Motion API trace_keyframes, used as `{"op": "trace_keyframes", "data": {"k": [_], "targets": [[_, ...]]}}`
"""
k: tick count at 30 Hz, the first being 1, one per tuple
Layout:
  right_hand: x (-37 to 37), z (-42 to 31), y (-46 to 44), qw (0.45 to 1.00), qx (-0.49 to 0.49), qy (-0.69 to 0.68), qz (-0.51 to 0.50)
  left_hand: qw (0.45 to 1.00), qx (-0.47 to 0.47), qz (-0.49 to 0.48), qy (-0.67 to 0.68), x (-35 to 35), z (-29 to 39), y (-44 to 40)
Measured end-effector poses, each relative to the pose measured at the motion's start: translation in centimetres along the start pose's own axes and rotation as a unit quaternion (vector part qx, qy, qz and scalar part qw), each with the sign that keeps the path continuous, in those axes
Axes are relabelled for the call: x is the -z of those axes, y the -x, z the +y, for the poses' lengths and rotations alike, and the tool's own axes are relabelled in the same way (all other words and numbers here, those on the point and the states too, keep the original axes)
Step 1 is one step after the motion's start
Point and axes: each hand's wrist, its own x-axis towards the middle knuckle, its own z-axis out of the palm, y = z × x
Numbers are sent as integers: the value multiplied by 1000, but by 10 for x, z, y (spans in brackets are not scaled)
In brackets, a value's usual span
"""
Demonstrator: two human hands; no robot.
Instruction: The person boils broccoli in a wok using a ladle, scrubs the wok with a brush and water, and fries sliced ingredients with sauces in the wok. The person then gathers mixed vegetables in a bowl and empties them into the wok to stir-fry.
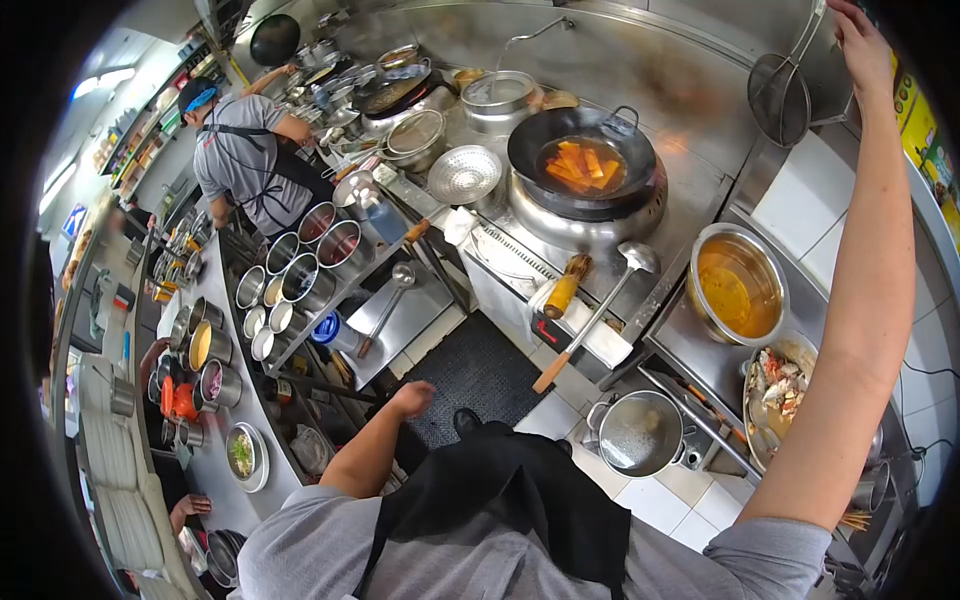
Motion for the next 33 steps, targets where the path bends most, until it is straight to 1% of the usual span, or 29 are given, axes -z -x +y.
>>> {"op": "trace_keyframes", "data": {"k": [1,3,5,6,7,9,10,11,12,13,14,15,16,18,19,20,21,22,23,24,25,26,27,28,29,31,33], "targets": [[-5,-6,5,1000,6,1,16,1000,0,3,2,-4,14,-3],[-24,-52,45,980,93,-44,170,999,-12,-23,23,-13,42,0],[-48,-73,98,941,132,-143,276,1000,-14,-26,12,-27,42,-1],[-67,-88,142,938,136,-124,294,999,-12,-32,-1,-34,39,0],[-88,-87,190,942,158,-121,270,999,-11,-30,7,-41,36,8],[-173,-109,312,961,17,-224,162,992,24,-69,-100,-52,27,29],[-199,-117,369,995,19,14,-96,989,71,-96,-86,-60,0,25],[-238,-113,438,946,-89,-103,-294,990,79,-89,-79,-59,-9,37],[-247,-131,473,714,-30,41,-698,981,139,-112,-73,-56,-14,53],[-284,-88,570,681,14,-260,-684,968,198,-134,-69,-49,-19,68],[-278,-113,602,707,-79,-261,-653,970,207,-115,-59,-44,-30,78],[-270,-134,618,691,-170,-239,-661,970,212,-108,-52,-34,-40,85],[-266,-139,643,725,-149,-259,-620,976,211,-59,-9,-27,-51,96],[-256,-141,676,644,-248,-235,-685,973,212,31,84,-21,-66,126],[-251,-141,692,635,-252,-240,-689,965,212,75,132,-8,-67,139],[-245,-134,711,625,-254,-245,-697,948,185,148,212,2,-79,151],[-246,-111,750,600,-271,-282,-698,918,96,217,319,20,-104,164],[-243,-91,767,594,-205,-239,-741,891,70,378,242,31,-129,172],[-233,-75,793,510,-351,-313,-720,839,47,537,-72,53,-112,206],[-222,-63,803,463,-416,-310,-719,783,159,598,59,78,-114,230],[-218,-57,801,445,-456,-268,-723,673,206,710,1,95,-142,245],[-217,-54,795,457,-468,-208,-727,594,286,750,61,116,-136,271],[-220,-51,789,476,-476,-160,-722,531,283,797,55,135,-187,286],[-223,-47,781,501,-483,-115,-709,481,324,808,106,149,-192,304],[-229,-44,773,529,-489,-74,-690,472,329,810,114,156,-205,313],[-243,-43,754,593,-492,-7,-638,369,388,822,194,178,-229,330],[-257,-47,734,662,-475,57,-576,348,401,820,212,190,-264,346]]}}
